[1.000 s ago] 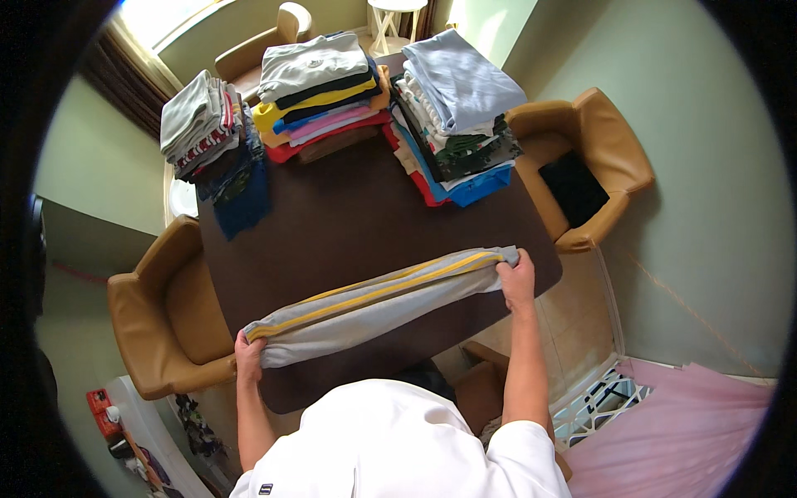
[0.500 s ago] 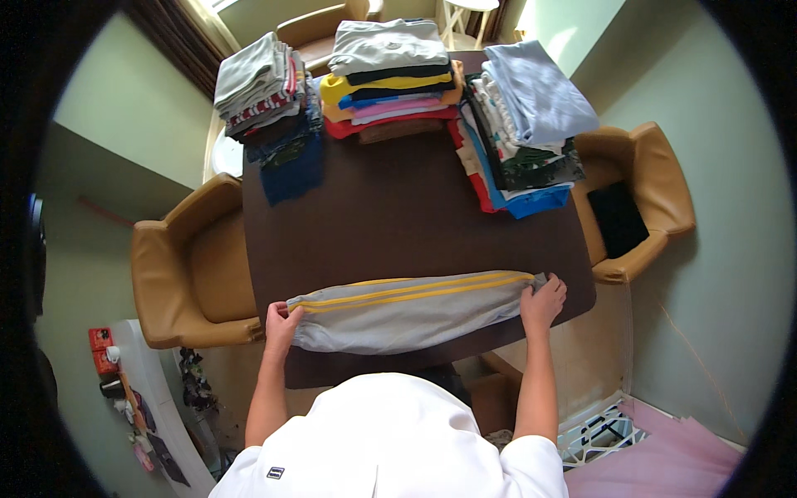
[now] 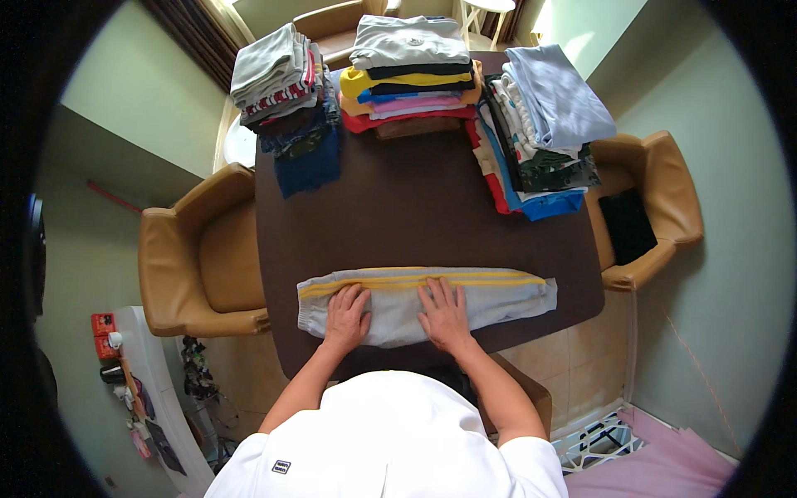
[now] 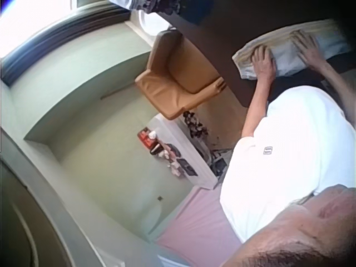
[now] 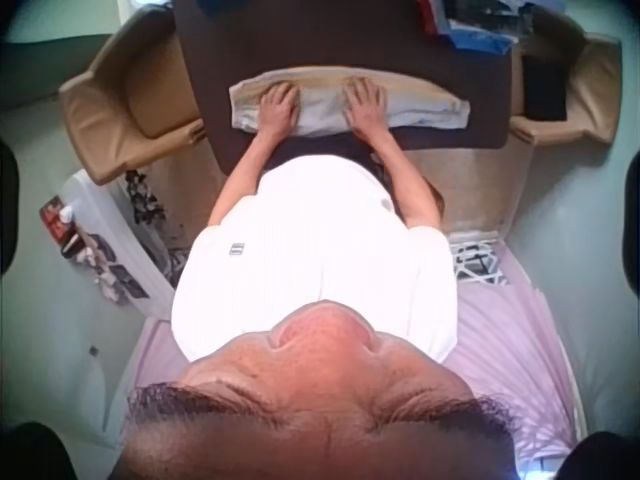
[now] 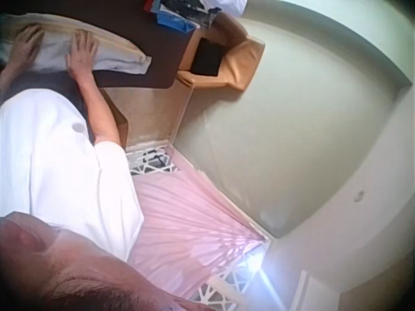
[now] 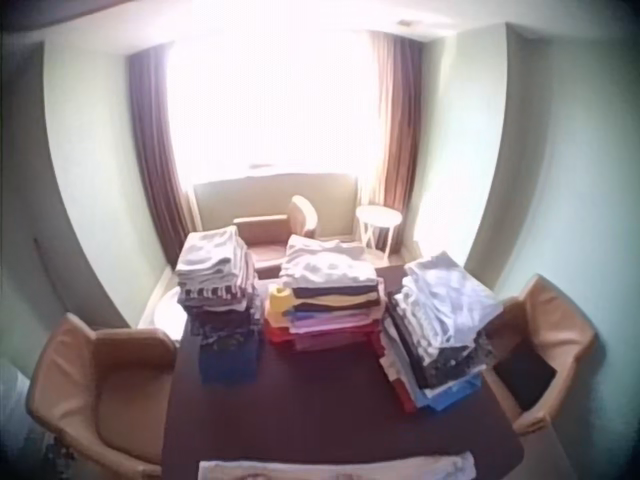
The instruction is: The person folds two pieces of clothing on a table. First, they fold a pair of gray sweatpants with yellow stripes, then a patterned white garment. Each item is smoothed, folded into a compact rectangle, and placed on a growing stack of folded clothes.
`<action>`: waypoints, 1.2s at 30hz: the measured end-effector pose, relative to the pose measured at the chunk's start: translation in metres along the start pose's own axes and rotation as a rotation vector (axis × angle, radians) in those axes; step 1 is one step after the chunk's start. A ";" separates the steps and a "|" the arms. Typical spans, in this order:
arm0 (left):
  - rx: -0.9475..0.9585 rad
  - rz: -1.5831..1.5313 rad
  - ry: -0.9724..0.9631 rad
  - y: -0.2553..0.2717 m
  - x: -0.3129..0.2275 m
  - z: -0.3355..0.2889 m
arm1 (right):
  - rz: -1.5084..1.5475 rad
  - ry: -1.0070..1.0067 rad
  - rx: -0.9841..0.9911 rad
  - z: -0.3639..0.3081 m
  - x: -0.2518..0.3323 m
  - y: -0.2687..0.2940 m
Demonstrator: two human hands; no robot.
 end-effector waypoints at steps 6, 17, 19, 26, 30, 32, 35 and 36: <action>0.150 0.143 -0.005 -0.029 0.007 -0.016 | -0.109 -0.093 0.067 0.006 -0.009 -0.021; 0.258 0.160 -0.023 -0.014 0.046 -0.025 | -0.193 -0.230 0.078 -0.008 -0.065 -0.010; 0.214 0.157 -0.033 -0.010 0.043 -0.022 | -0.193 -0.269 0.059 -0.015 -0.079 0.001; 0.093 -0.033 -0.139 0.010 -0.009 -0.024 | -0.078 -0.337 -0.106 -0.032 -0.050 0.022; 0.149 -0.048 -0.254 -0.009 -0.033 -0.037 | 0.194 -0.405 -0.086 -0.072 -0.023 -0.007; 0.094 -0.028 -0.264 -0.012 -0.042 -0.036 | 0.549 -0.718 -0.010 -0.099 -0.034 -0.045; 0.001 -0.006 -0.288 -0.028 -0.033 -0.032 | 0.997 -0.953 0.138 -0.111 -0.031 -0.072; 0.016 -0.044 -0.257 -0.025 -0.033 -0.026 | 1.144 -0.989 0.149 -0.110 -0.027 -0.071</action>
Point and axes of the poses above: each hand's wrist, its own z-axis towards the middle knuckle, its own y-axis out of the back of the hand, x = y × z, the point moved 7 cm from there along z, towards the middle knuckle, and after that the axes turned 5 degrees about -y, right-handed, at the moved point
